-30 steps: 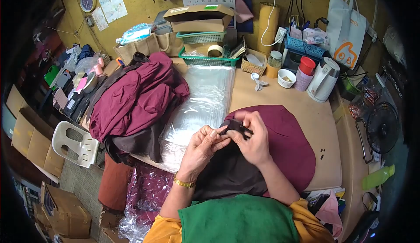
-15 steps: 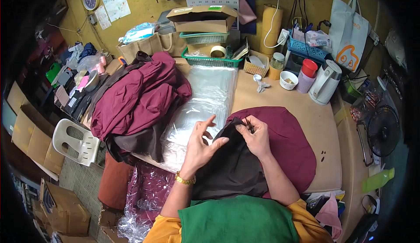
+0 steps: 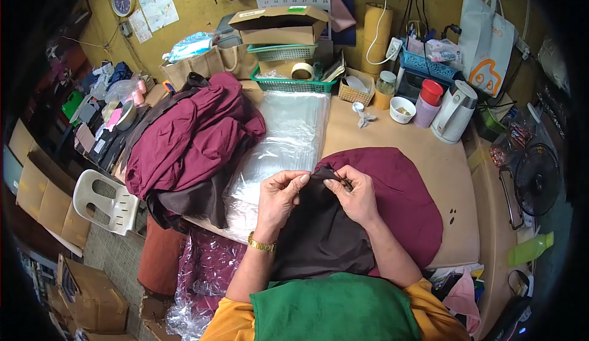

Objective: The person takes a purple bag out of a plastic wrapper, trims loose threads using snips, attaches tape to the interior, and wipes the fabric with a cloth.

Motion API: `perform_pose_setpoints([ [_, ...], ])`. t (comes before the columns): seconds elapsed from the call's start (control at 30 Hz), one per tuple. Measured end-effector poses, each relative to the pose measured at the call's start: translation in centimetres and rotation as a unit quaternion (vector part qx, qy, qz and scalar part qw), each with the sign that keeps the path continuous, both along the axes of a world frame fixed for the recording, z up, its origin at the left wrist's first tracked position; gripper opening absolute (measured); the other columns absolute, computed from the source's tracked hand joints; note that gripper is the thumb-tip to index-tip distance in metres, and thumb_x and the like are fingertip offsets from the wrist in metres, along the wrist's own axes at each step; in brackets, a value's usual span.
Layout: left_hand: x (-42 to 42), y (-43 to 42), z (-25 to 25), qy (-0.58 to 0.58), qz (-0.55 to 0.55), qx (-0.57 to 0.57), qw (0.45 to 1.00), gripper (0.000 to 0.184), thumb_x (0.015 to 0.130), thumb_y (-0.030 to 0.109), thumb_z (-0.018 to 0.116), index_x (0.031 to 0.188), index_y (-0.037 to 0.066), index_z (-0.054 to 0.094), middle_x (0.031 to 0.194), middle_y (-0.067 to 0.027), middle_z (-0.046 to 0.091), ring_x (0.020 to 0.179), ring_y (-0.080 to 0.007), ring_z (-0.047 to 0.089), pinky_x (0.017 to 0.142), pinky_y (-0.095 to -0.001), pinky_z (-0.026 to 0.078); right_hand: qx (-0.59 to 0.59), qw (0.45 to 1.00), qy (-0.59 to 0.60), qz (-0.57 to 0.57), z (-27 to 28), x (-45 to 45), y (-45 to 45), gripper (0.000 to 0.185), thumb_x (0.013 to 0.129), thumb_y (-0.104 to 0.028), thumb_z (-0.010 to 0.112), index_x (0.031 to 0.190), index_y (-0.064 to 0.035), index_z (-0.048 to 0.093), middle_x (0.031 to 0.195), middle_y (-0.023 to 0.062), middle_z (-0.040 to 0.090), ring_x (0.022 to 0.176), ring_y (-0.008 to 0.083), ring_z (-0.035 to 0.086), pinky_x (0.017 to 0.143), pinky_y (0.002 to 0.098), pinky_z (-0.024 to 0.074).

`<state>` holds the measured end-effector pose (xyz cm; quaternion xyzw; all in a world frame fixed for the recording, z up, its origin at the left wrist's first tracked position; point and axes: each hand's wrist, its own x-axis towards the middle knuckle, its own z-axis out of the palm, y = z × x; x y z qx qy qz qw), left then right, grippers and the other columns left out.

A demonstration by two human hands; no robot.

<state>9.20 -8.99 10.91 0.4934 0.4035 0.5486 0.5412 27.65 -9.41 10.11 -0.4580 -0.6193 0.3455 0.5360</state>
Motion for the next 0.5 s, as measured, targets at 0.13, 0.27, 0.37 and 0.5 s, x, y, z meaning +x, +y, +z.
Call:
perform_pose_setpoints([
  [0.13,0.0,-0.1,-0.4,-0.057,-0.036,-0.029,0.997,0.016,0.095,0.017,0.064,0.091,0.001,0.064,0.074,-0.0053,0.067,0.061,-0.0112,0.065,0.056,-0.0169,0.051,0.013,1.0,-0.004,-0.006,0.1,-0.2,0.0,0.015,0.087,-0.01,0.072,0.081,-0.0015,0.062,0.063,-0.0012,0.058,0.059,0.0036,0.046,0.052,0.0249,0.0377],
  [0.27,0.0,0.0,-0.9,-0.177,-0.074,-0.053,0.98,0.017,0.098,0.017,0.059,0.092,0.001,0.059,0.08,-0.0112,0.069,0.075,-0.0173,0.072,0.062,-0.0218,0.058,0.018,0.999,-0.035,-0.018,0.8,-0.3,-0.2,0.015,0.086,-0.011,0.072,0.081,-0.0013,0.062,0.062,0.0,0.057,0.058,0.0044,0.046,0.052,0.0253,0.0377],
  [0.37,-0.5,0.2,-1.1,-0.256,-0.11,-0.075,0.957,0.017,0.099,0.017,0.056,0.093,0.001,0.055,0.085,-0.0154,0.07,0.084,-0.0243,0.073,0.072,-0.0276,0.061,0.014,0.999,-0.033,-0.03,0.8,-0.1,-0.1,0.016,0.086,-0.011,0.073,0.081,-0.0009,0.062,0.061,0.0001,0.056,0.057,0.0044,0.045,0.052,0.025,0.0375],
  [0.5,-0.7,0.3,-1.1,-0.25,-0.141,-0.064,0.956,0.018,0.099,0.017,0.055,0.094,0.0,0.053,0.1,-0.0196,0.068,0.095,-0.0298,0.07,0.081,-0.0336,0.061,0.019,0.999,-0.042,-0.024,0.8,-0.4,-0.3,0.017,0.087,-0.016,0.073,0.089,-0.0019,0.062,0.067,0.0021,0.058,0.061,0.007,0.05,0.054,0.0269,0.0412],
])
